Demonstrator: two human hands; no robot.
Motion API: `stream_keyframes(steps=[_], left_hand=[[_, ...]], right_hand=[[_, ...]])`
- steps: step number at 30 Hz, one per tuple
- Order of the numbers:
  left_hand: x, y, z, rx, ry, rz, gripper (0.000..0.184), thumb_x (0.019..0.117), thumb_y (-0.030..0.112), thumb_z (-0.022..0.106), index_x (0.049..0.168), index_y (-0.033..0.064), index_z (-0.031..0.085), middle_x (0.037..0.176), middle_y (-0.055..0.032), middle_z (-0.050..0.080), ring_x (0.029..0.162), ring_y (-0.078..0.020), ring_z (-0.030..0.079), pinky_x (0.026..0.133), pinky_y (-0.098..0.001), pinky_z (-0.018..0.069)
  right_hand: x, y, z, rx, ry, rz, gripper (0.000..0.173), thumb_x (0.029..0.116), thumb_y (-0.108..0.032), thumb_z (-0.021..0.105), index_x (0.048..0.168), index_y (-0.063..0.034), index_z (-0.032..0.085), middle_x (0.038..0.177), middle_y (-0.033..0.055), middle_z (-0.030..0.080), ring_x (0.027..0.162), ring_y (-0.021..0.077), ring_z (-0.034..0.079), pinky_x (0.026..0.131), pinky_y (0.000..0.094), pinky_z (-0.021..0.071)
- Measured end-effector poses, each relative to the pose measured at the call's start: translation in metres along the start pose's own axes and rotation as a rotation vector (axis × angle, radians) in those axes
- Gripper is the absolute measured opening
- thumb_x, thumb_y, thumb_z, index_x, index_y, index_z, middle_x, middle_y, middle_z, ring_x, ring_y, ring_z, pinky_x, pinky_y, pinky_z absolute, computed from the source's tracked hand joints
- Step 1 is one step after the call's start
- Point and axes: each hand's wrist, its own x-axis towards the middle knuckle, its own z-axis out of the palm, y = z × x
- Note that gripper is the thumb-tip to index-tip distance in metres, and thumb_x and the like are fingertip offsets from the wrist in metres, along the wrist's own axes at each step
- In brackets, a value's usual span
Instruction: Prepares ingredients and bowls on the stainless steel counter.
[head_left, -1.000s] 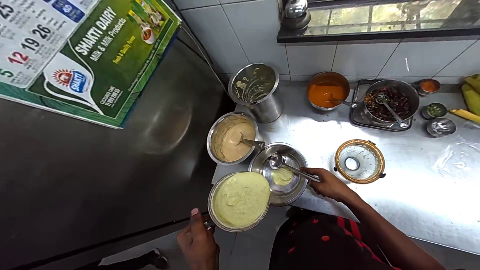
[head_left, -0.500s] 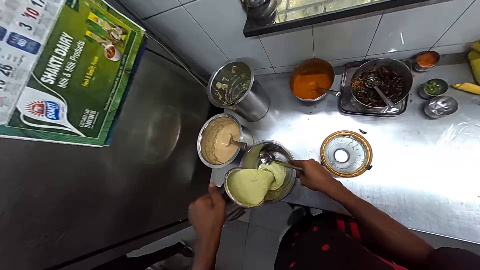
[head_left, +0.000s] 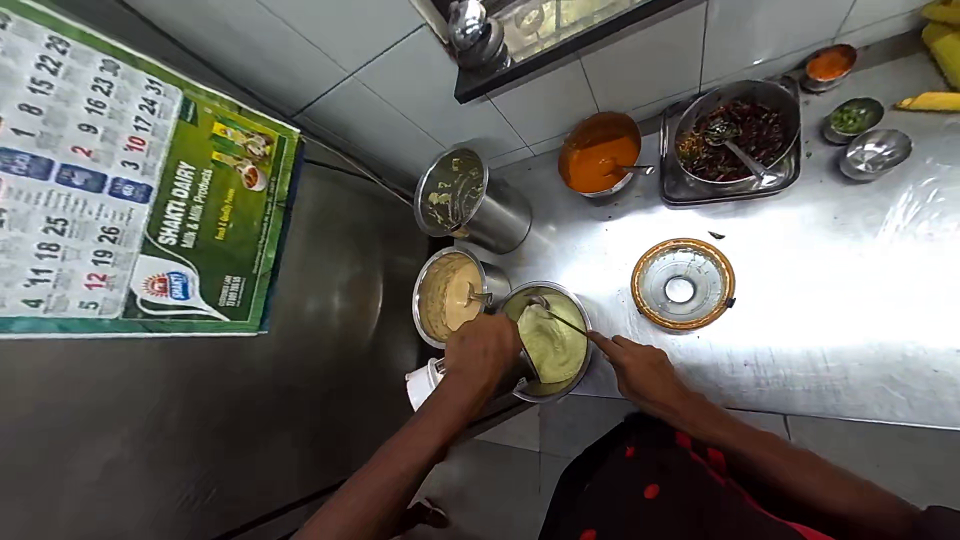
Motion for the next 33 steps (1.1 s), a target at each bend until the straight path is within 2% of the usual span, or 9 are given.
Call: stream_keyframes(steps=[3, 5, 10, 15, 20, 23, 24, 27, 33], left_hand=[[0.004, 0.016, -0.014, 0.08, -0.028, 0.05, 0.036, 0.1039, 0.032, 0.044, 0.1, 0.0063, 0.069, 0.102, -0.019, 0.07, 0.098, -0.0385, 0.07, 0.073, -0.0576, 0.0563], [0.007, 0.027, -0.021, 0.132, -0.055, 0.072, 0.035, 0.1023, 0.032, 0.048, 0.097, 0.005, 0.069, 0.102, -0.019, 0.07, 0.097, -0.0382, 0.07, 0.073, -0.0579, 0.0561], [0.007, 0.055, -0.029, 0.278, -0.078, 0.089, 0.031, 0.1011, 0.028, 0.052, 0.1, 0.0021, 0.068, 0.107, -0.0207, 0.07, 0.102, -0.0394, 0.069, 0.078, -0.0586, 0.0559], [0.006, 0.066, -0.038, 0.348, -0.059, 0.077, 0.031, 0.1001, 0.028, 0.054, 0.1, 0.0007, 0.069, 0.108, -0.0229, 0.069, 0.103, -0.0418, 0.069, 0.078, -0.0623, 0.0547], [-0.003, 0.069, -0.036, 0.407, -0.02, 0.109, 0.032, 0.1004, 0.027, 0.054, 0.103, -0.0009, 0.069, 0.112, -0.0241, 0.069, 0.106, -0.0423, 0.067, 0.081, -0.0624, 0.0539], [-0.022, 0.071, -0.034, 0.432, 0.017, 0.129, 0.032, 0.1008, 0.027, 0.054, 0.104, -0.0012, 0.069, 0.112, -0.0235, 0.069, 0.107, -0.0413, 0.068, 0.081, -0.0615, 0.0543], [-0.027, 0.07, -0.031, 0.437, 0.039, 0.133, 0.032, 0.0998, 0.027, 0.056, 0.104, -0.0008, 0.069, 0.112, -0.0229, 0.07, 0.106, -0.0409, 0.068, 0.08, -0.0615, 0.0544], [-0.04, 0.063, -0.016, 0.417, 0.105, 0.153, 0.028, 0.1004, 0.022, 0.055, 0.106, -0.0021, 0.069, 0.113, -0.0237, 0.069, 0.105, -0.0418, 0.068, 0.079, -0.0611, 0.0543], [-0.059, 0.051, 0.009, 0.361, 0.227, 0.217, 0.022, 0.097, 0.018, 0.059, 0.105, -0.0004, 0.069, 0.11, -0.0222, 0.069, 0.103, -0.0405, 0.069, 0.076, -0.0588, 0.0552]], right_hand=[[-0.021, -0.001, 0.016, 0.309, 0.068, 0.067, 0.045, 0.1045, -0.012, 0.049, 0.149, -0.0126, 0.053, 0.105, 0.012, 0.072, 0.088, 0.0273, 0.072, 0.08, 0.0483, 0.0597], [-0.029, -0.01, 0.018, 0.46, 0.03, 0.12, 0.044, 0.1068, -0.013, 0.046, 0.15, -0.0095, 0.051, 0.107, 0.0133, 0.071, 0.091, 0.0271, 0.071, 0.085, 0.0475, 0.0583], [-0.031, -0.023, 0.03, 0.737, 0.01, 0.23, 0.041, 0.1097, -0.022, 0.043, 0.15, -0.0167, 0.051, 0.09, 0.0098, 0.066, 0.07, 0.0219, 0.063, 0.068, 0.0433, 0.0559], [-0.026, -0.038, 0.059, 1.021, 0.007, 0.335, 0.046, 0.11, -0.025, 0.042, 0.155, -0.02, 0.043, 0.091, 0.012, 0.063, 0.071, 0.0237, 0.061, 0.068, 0.0446, 0.0544], [-0.035, -0.049, 0.058, 0.827, 0.02, 0.295, 0.047, 0.1095, -0.021, 0.042, 0.156, -0.019, 0.041, 0.093, 0.0138, 0.066, 0.078, 0.027, 0.065, 0.075, 0.048, 0.0561], [-0.041, -0.059, 0.054, 0.507, -0.004, 0.236, 0.06, 0.1032, -0.008, 0.05, 0.16, -0.0168, 0.034, 0.117, 0.0155, 0.067, 0.1, 0.0324, 0.069, 0.087, 0.0525, 0.0571], [-0.044, -0.062, 0.054, 0.367, -0.012, 0.22, 0.067, 0.0991, -0.005, 0.055, 0.161, -0.0176, 0.032, 0.122, 0.0147, 0.066, 0.099, 0.033, 0.07, 0.084, 0.0526, 0.0579], [-0.057, -0.067, 0.065, 0.031, 0.115, 0.159, 0.073, 0.0919, -0.004, 0.063, 0.159, -0.0186, 0.038, 0.116, 0.0143, 0.066, 0.077, 0.0303, 0.07, 0.064, 0.0477, 0.0587], [-0.071, -0.058, 0.081, -0.204, 0.326, 0.115, 0.066, 0.0884, 0.002, 0.066, 0.147, -0.0245, 0.056, 0.106, 0.0164, 0.065, 0.078, 0.033, 0.067, 0.058, 0.0463, 0.0563]])
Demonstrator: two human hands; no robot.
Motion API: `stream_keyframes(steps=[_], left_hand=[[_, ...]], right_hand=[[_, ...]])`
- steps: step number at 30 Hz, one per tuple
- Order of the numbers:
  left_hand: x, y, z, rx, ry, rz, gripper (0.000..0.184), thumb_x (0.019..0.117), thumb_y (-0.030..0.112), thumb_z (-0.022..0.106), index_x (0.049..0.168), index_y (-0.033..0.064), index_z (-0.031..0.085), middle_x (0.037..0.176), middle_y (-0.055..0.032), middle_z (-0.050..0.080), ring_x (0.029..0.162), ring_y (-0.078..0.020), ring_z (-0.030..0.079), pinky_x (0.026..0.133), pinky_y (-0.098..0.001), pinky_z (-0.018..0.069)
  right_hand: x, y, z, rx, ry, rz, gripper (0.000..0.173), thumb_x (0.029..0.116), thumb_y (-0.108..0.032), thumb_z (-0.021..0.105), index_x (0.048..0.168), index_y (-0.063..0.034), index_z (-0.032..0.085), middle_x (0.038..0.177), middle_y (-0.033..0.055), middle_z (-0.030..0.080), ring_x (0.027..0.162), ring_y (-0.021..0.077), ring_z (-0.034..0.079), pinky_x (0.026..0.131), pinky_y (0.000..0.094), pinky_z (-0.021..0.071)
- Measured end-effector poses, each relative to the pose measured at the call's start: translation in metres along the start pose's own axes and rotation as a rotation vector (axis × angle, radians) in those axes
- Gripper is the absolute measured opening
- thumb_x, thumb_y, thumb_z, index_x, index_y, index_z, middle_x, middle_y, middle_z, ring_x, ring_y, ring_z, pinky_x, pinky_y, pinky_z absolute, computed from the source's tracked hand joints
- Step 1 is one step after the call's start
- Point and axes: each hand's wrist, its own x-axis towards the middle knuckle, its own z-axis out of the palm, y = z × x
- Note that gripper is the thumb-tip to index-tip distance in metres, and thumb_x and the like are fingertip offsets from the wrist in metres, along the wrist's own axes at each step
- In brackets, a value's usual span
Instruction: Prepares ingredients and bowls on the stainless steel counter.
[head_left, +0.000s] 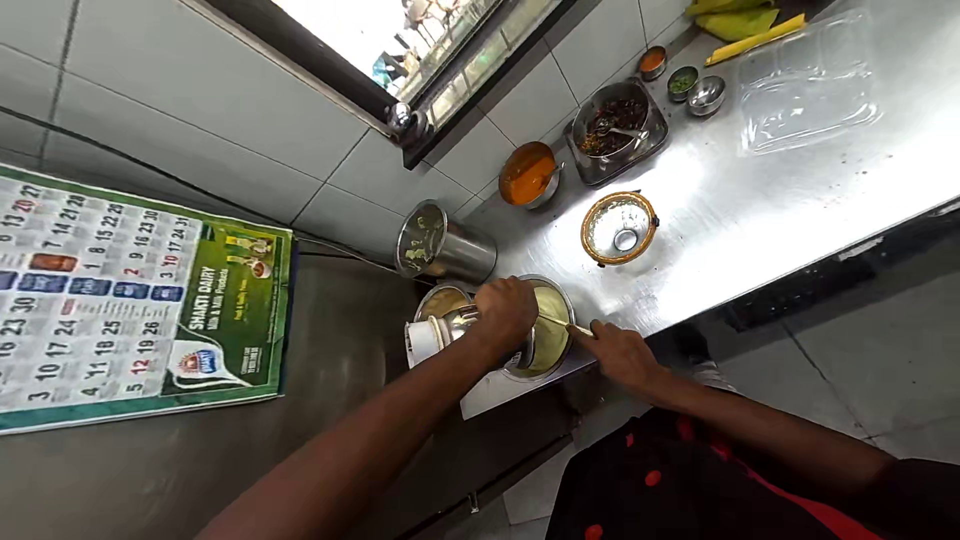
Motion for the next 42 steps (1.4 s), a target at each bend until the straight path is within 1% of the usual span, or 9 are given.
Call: stream_keyframes(steps=[4, 8, 15, 18, 21, 24, 31, 36, 42], left_hand=[[-0.015, 0.003, 0.018, -0.017, 0.064, 0.038, 0.022, 0.0967, 0.016, 0.059, 0.108, -0.0013, 0.069, 0.113, -0.0226, 0.069, 0.103, -0.041, 0.068, 0.076, -0.0593, 0.0553], [-0.023, 0.003, 0.029, 0.011, 0.132, 0.08, 0.023, 0.0996, 0.016, 0.053, 0.107, 0.0001, 0.069, 0.111, -0.0211, 0.069, 0.103, -0.0399, 0.069, 0.077, -0.0576, 0.0559], [-0.017, 0.003, 0.027, 0.063, 0.131, 0.073, 0.025, 0.1006, 0.018, 0.05, 0.102, 0.0026, 0.07, 0.106, -0.0194, 0.071, 0.098, -0.0383, 0.07, 0.075, -0.0579, 0.0559], [-0.019, -0.004, 0.018, 0.052, 0.147, 0.043, 0.029, 0.1016, 0.024, 0.05, 0.095, 0.0039, 0.07, 0.098, -0.0186, 0.071, 0.091, -0.0377, 0.071, 0.069, -0.0562, 0.0555], [-0.013, -0.014, 0.002, 0.049, 0.105, 0.01, 0.036, 0.1038, 0.034, 0.045, 0.098, 0.0081, 0.07, 0.099, -0.0171, 0.071, 0.094, -0.0368, 0.071, 0.072, -0.0565, 0.0566], [-0.007, -0.024, -0.005, 0.078, 0.065, 0.007, 0.039, 0.1049, 0.037, 0.043, 0.096, 0.0108, 0.07, 0.097, -0.0153, 0.071, 0.093, -0.0354, 0.072, 0.071, -0.0544, 0.057], [-0.003, -0.053, -0.007, 0.028, 0.013, -0.113, 0.049, 0.1069, 0.036, 0.034, 0.089, 0.0071, 0.069, 0.091, -0.0188, 0.072, 0.09, -0.0394, 0.072, 0.07, -0.0581, 0.0555], [0.003, -0.063, 0.003, 0.015, -0.021, -0.182, 0.047, 0.1075, 0.035, 0.034, 0.094, 0.0067, 0.069, 0.093, -0.0193, 0.072, 0.092, -0.0398, 0.072, 0.071, -0.0584, 0.0558], [0.009, -0.069, 0.014, -0.032, -0.079, -0.244, 0.055, 0.1085, 0.038, 0.027, 0.094, 0.006, 0.069, 0.095, -0.0196, 0.073, 0.094, -0.0395, 0.072, 0.073, -0.0574, 0.0564]], right_hand=[[0.001, 0.012, 0.006, 0.045, -0.013, 0.051, 0.066, 0.0916, 0.0, 0.059, 0.149, -0.0309, 0.054, 0.109, 0.0152, 0.066, 0.081, 0.0326, 0.069, 0.063, 0.0493, 0.0569], [0.006, 0.021, -0.012, 0.076, -0.015, 0.078, 0.061, 0.0941, -0.003, 0.056, 0.148, -0.0319, 0.055, 0.104, 0.0129, 0.067, 0.08, 0.0312, 0.069, 0.065, 0.0505, 0.0564], [0.031, 0.034, -0.032, 0.186, -0.123, 0.093, 0.05, 0.1, -0.01, 0.052, 0.145, -0.0316, 0.058, 0.107, 0.0121, 0.069, 0.091, 0.0323, 0.069, 0.072, 0.0544, 0.056], [0.037, 0.041, -0.033, 0.196, -0.142, 0.049, 0.051, 0.0978, -0.009, 0.054, 0.144, -0.0303, 0.059, 0.106, 0.0121, 0.069, 0.089, 0.0322, 0.069, 0.07, 0.0534, 0.0566], [0.045, 0.053, -0.039, 0.21, -0.185, -0.004, 0.058, 0.0929, -0.005, 0.06, 0.146, -0.0282, 0.057, 0.11, 0.0134, 0.067, 0.091, 0.0327, 0.068, 0.069, 0.0522, 0.0564], [0.054, 0.069, -0.046, 0.248, -0.275, -0.055, 0.059, 0.0934, -0.004, 0.059, 0.148, -0.0277, 0.055, 0.113, 0.0142, 0.066, 0.093, 0.0333, 0.068, 0.07, 0.0523, 0.056], [0.071, 0.096, -0.04, 0.346, -0.295, -0.126, 0.057, 0.096, -0.004, 0.056, 0.147, -0.0301, 0.056, 0.109, 0.0126, 0.067, 0.092, 0.0315, 0.068, 0.071, 0.0503, 0.0561], [0.082, 0.097, -0.042, 0.408, -0.262, -0.164, 0.055, 0.0975, -0.007, 0.055, 0.147, -0.0315, 0.057, 0.106, 0.0109, 0.066, 0.089, 0.0284, 0.068, 0.07, 0.0476, 0.0563], [0.083, 0.1, -0.035, 0.405, -0.235, -0.244, 0.058, 0.0948, -0.005, 0.058, 0.147, -0.0283, 0.057, 0.105, 0.0116, 0.066, 0.077, 0.0279, 0.067, 0.062, 0.048, 0.0557]])
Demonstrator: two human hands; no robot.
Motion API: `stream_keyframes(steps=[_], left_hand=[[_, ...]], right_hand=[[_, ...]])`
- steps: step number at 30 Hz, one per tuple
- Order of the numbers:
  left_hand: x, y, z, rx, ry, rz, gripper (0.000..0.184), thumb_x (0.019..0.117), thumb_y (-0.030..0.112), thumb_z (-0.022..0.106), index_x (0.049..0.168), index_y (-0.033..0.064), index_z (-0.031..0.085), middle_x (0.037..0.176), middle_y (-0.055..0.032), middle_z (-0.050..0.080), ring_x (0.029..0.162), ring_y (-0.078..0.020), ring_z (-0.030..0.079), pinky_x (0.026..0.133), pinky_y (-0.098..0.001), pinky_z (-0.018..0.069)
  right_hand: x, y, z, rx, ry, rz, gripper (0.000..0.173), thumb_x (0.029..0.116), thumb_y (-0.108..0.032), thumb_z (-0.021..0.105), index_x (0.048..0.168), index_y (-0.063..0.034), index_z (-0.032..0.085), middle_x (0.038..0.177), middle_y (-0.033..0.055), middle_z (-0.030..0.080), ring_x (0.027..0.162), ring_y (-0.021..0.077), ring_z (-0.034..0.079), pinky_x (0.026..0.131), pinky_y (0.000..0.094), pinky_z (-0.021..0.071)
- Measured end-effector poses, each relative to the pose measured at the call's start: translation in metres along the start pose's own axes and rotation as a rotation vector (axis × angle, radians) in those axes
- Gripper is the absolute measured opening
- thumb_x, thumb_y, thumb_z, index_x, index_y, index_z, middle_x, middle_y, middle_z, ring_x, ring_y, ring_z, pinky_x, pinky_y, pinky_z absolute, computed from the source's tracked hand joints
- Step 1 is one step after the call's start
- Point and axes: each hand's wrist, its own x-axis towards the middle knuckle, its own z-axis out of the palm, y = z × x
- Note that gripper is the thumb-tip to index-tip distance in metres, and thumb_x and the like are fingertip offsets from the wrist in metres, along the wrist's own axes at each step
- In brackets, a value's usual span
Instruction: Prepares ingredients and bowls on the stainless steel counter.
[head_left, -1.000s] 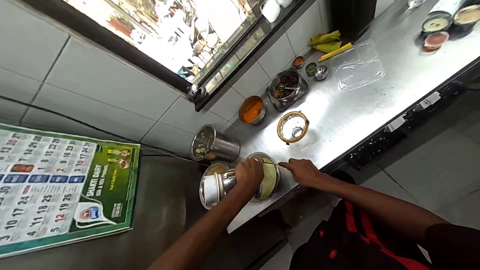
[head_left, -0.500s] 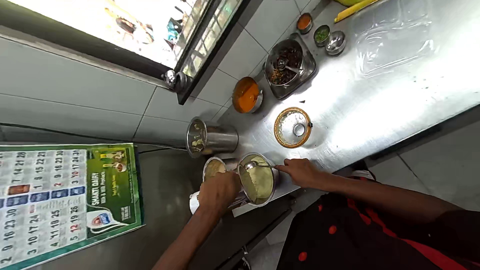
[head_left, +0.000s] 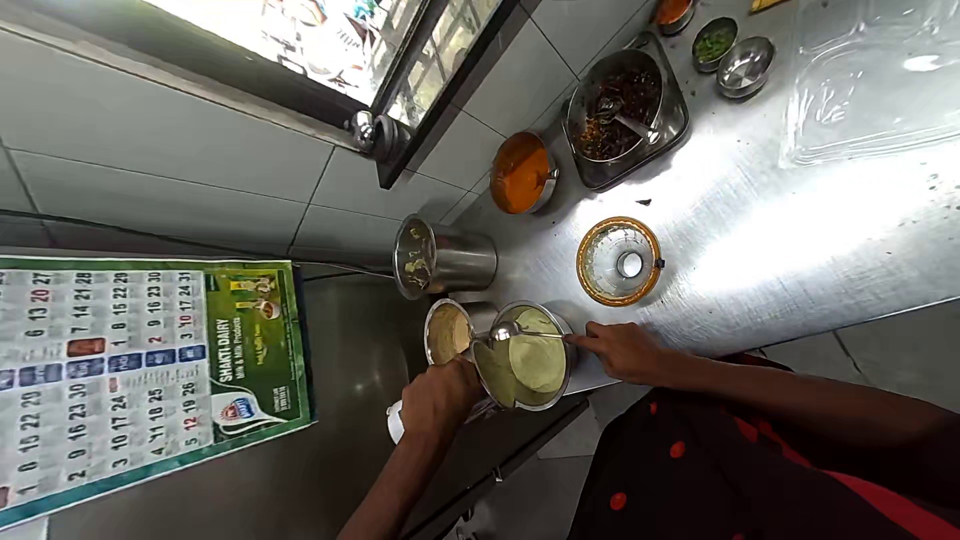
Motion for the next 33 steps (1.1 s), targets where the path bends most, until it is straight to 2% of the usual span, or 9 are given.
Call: stream_keyframes(steps=[2, 4, 10, 15, 18, 20, 24, 28, 33], left_hand=[[0.005, 0.003, -0.001, -0.006, -0.037, -0.025, 0.055, 0.1082, 0.038, 0.027, 0.096, 0.0065, 0.07, 0.098, -0.0188, 0.073, 0.096, -0.0389, 0.072, 0.074, -0.0572, 0.0565], [0.008, 0.007, -0.002, -0.004, -0.059, -0.044, 0.053, 0.1079, 0.038, 0.028, 0.098, 0.0075, 0.07, 0.099, -0.0182, 0.073, 0.096, -0.0385, 0.072, 0.075, -0.0567, 0.0565], [0.01, 0.021, -0.008, 0.004, -0.069, -0.046, 0.05, 0.1075, 0.038, 0.03, 0.099, 0.0088, 0.069, 0.098, -0.0172, 0.073, 0.095, -0.036, 0.073, 0.072, -0.0545, 0.0571], [0.007, 0.026, -0.014, 0.003, -0.09, -0.046, 0.053, 0.1083, 0.038, 0.027, 0.098, 0.0087, 0.069, 0.096, -0.0159, 0.073, 0.094, -0.035, 0.073, 0.072, -0.0529, 0.0575], [0.007, 0.029, -0.017, 0.039, -0.122, -0.053, 0.048, 0.1078, 0.038, 0.031, 0.099, 0.0097, 0.069, 0.096, -0.0149, 0.073, 0.093, -0.0344, 0.073, 0.071, -0.0517, 0.0571], [0.009, 0.033, -0.02, 0.056, -0.135, -0.062, 0.045, 0.1067, 0.038, 0.034, 0.099, 0.0104, 0.069, 0.096, -0.0142, 0.073, 0.093, -0.0337, 0.073, 0.07, -0.0513, 0.057], [0.014, 0.043, -0.031, 0.062, -0.168, -0.078, 0.043, 0.1073, 0.036, 0.034, 0.102, 0.0097, 0.067, 0.098, -0.0149, 0.072, 0.094, -0.0336, 0.073, 0.071, -0.0516, 0.0572], [0.021, 0.052, -0.036, 0.086, -0.174, -0.082, 0.045, 0.107, 0.038, 0.033, 0.1, 0.0093, 0.067, 0.097, -0.0148, 0.072, 0.093, -0.0335, 0.073, 0.07, -0.0515, 0.0572], [0.025, 0.056, -0.038, 0.089, -0.169, -0.047, 0.038, 0.1042, 0.035, 0.042, 0.1, 0.0078, 0.068, 0.099, -0.0175, 0.072, 0.093, -0.0361, 0.072, 0.07, -0.0538, 0.0572]], right_hand=[[-0.002, 0.004, 0.003, -0.003, 0.037, -0.01, 0.059, 0.0932, -0.004, 0.06, 0.147, -0.0276, 0.057, 0.104, 0.0098, 0.066, 0.072, 0.0254, 0.066, 0.06, 0.0457, 0.0558], [0.0, 0.005, 0.005, 0.065, 0.059, 0.013, 0.058, 0.0962, -0.005, 0.057, 0.149, -0.028, 0.055, 0.104, 0.0089, 0.065, 0.07, 0.0239, 0.066, 0.06, 0.045, 0.0565], [0.012, -0.008, -0.004, 0.216, -0.05, 0.086, 0.051, 0.1016, -0.007, 0.052, 0.15, -0.0258, 0.054, 0.101, 0.01, 0.066, 0.083, 0.0253, 0.067, 0.073, 0.045, 0.0572], [0.015, 0.001, -0.004, 0.254, 0.011, 0.073, 0.049, 0.101, -0.006, 0.052, 0.146, -0.0236, 0.058, 0.097, 0.0084, 0.065, 0.081, 0.0234, 0.066, 0.07, 0.044, 0.0574], [0.019, 0.009, -0.01, 0.327, -0.012, 0.08, 0.047, 0.1012, -0.005, 0.052, 0.144, -0.0223, 0.061, 0.099, 0.0092, 0.068, 0.085, 0.0238, 0.068, 0.078, 0.0447, 0.0577], [0.019, 0.006, -0.009, 0.347, -0.009, 0.091, 0.045, 0.1018, -0.007, 0.053, 0.144, -0.0212, 0.06, 0.098, 0.0087, 0.067, 0.084, 0.0227, 0.067, 0.076, 0.0433, 0.0579], [0.022, -0.001, -0.007, 0.395, -0.083, 0.047, 0.046, 0.1028, -0.006, 0.052, 0.147, -0.0193, 0.057, 0.108, 0.0105, 0.069, 0.096, 0.0248, 0.068, 0.087, 0.0443, 0.0569], [0.023, -0.001, -0.007, 0.397, -0.089, 0.075, 0.049, 0.1011, -0.005, 0.053, 0.148, -0.0189, 0.056, 0.104, 0.0096, 0.068, 0.094, 0.0241, 0.067, 0.085, 0.0442, 0.0567], [0.017, -0.003, -0.012, 0.428, -0.122, 0.108, 0.047, 0.1018, -0.004, 0.051, 0.147, -0.0165, 0.056, 0.109, 0.0116, 0.069, 0.098, 0.0261, 0.068, 0.087, 0.0464, 0.0565]])
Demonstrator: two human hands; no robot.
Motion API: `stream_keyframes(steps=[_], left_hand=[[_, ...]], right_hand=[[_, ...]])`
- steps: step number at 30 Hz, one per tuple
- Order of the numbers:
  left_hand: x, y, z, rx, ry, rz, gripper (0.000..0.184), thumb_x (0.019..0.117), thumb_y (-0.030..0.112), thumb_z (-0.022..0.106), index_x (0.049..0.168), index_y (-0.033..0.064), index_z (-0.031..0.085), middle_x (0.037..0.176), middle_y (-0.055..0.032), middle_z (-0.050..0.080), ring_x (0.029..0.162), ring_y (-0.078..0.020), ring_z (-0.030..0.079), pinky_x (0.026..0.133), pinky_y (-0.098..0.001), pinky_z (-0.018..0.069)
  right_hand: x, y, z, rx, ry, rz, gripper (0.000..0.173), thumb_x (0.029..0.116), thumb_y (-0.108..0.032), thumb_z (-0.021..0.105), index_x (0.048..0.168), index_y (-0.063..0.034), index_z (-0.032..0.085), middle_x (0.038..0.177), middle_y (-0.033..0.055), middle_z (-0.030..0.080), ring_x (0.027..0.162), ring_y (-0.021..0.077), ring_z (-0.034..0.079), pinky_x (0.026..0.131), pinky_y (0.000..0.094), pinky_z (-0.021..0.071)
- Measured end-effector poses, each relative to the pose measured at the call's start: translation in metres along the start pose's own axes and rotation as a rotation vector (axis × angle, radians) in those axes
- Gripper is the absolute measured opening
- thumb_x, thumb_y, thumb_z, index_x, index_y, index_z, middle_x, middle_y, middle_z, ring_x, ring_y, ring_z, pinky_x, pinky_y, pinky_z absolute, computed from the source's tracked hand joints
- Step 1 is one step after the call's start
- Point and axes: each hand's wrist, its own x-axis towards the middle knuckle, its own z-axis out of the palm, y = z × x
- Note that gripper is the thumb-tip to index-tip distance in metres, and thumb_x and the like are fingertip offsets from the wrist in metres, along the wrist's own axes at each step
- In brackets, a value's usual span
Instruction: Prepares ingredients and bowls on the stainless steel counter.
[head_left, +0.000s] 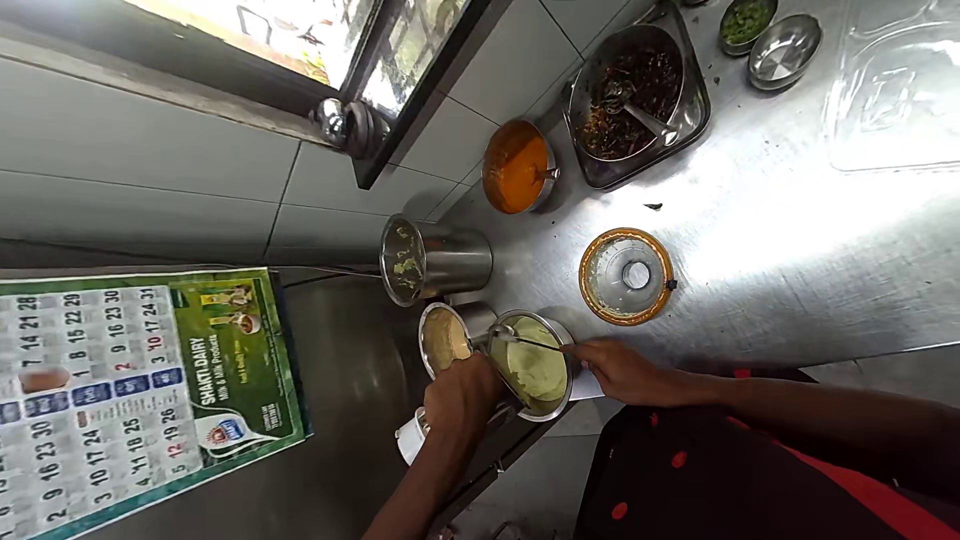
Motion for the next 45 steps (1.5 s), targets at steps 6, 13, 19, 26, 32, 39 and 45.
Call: stream_keyframes(steps=[6, 13, 19, 26, 32, 39, 45], left_hand=[[0.002, 0.005, -0.003, 0.038, 0.019, 0.018, 0.032, 0.1028, 0.032, 0.046, 0.099, 0.0078, 0.067, 0.097, -0.0159, 0.071, 0.092, -0.0352, 0.072, 0.068, -0.0523, 0.0571], [-0.002, -0.011, 0.001, -0.007, 0.014, 0.032, 0.039, 0.1063, 0.035, 0.038, 0.103, 0.0096, 0.068, 0.099, -0.0163, 0.072, 0.094, -0.0358, 0.072, 0.071, -0.0539, 0.0573], [-0.009, -0.051, 0.036, -0.249, 0.116, 0.067, 0.058, 0.1104, 0.034, 0.028, 0.082, 0.0021, 0.067, 0.087, -0.0208, 0.071, 0.091, -0.0407, 0.072, 0.071, -0.0583, 0.0558], [-0.001, -0.103, 0.121, -0.677, 0.437, 0.207, 0.061, 0.1054, 0.039, 0.027, 0.056, 0.0095, 0.049, 0.051, -0.006, 0.048, 0.051, -0.0266, 0.057, 0.048, -0.0491, 0.0447], [0.012, -0.131, 0.168, -1.054, 0.464, 0.208, 0.057, 0.106, 0.037, 0.036, 0.055, 0.0157, 0.047, 0.047, 0.0028, 0.043, 0.04, -0.0099, 0.043, 0.041, -0.0318, 0.036], [0.017, -0.137, 0.18, -1.126, 0.486, 0.252, 0.055, 0.1054, 0.036, 0.037, 0.055, 0.0172, 0.049, 0.047, 0.0045, 0.044, 0.04, -0.0073, 0.041, 0.04, -0.028, 0.0334], [0.019, -0.137, 0.172, -1.097, 0.51, 0.261, 0.055, 0.1056, 0.036, 0.037, 0.054, 0.0177, 0.047, 0.046, 0.0056, 0.043, 0.04, -0.0061, 0.04, 0.04, -0.0275, 0.032]], right_hand=[[0.0, -0.002, -0.006, -0.014, -0.019, 0.036, 0.05, 0.101, -0.004, 0.052, 0.15, -0.0168, 0.053, 0.108, 0.0116, 0.068, 0.097, 0.0265, 0.067, 0.086, 0.0465, 0.0565], [-0.004, -0.001, -0.012, -0.115, 0.015, -0.006, 0.05, 0.0992, -0.004, 0.056, 0.147, -0.0183, 0.057, 0.104, 0.0104, 0.068, 0.09, 0.0252, 0.068, 0.079, 0.0455, 0.0578], [-0.012, -0.006, -0.023, -0.228, 0.037, -0.03, 0.054, 0.0966, -0.005, 0.057, 0.147, -0.0255, 0.057, 0.102, 0.0073, 0.066, 0.079, 0.023, 0.067, 0.066, 0.0445, 0.0567], [-0.021, -0.001, -0.035, -0.262, 0.202, -0.139, 0.04, 0.1021, -0.021, 0.052, 0.139, -0.0288, 0.066, 0.087, 0.0005, 0.061, 0.069, 0.0146, 0.06, 0.058, 0.0363, 0.0525], [-0.02, -0.009, -0.046, -0.412, 0.266, -0.37, 0.035, 0.1, -0.024, 0.054, 0.129, -0.0288, 0.073, 0.085, -0.0014, 0.06, 0.063, 0.0111, 0.057, 0.051, 0.031, 0.0474], [0.008, -0.039, -0.058, -0.69, 0.161, -0.695, 0.04, 0.0936, -0.011, 0.059, 0.129, -0.0219, 0.072, 0.088, 0.0026, 0.062, 0.065, 0.0188, 0.052, 0.05, 0.0333, 0.038], [0.042, -0.054, -0.044, -0.757, 0.049, -0.829, 0.032, 0.1005, -0.005, 0.053, 0.123, -0.0157, 0.073, 0.096, 0.003, 0.065, 0.074, 0.0202, 0.056, 0.054, 0.0333, 0.0409]])
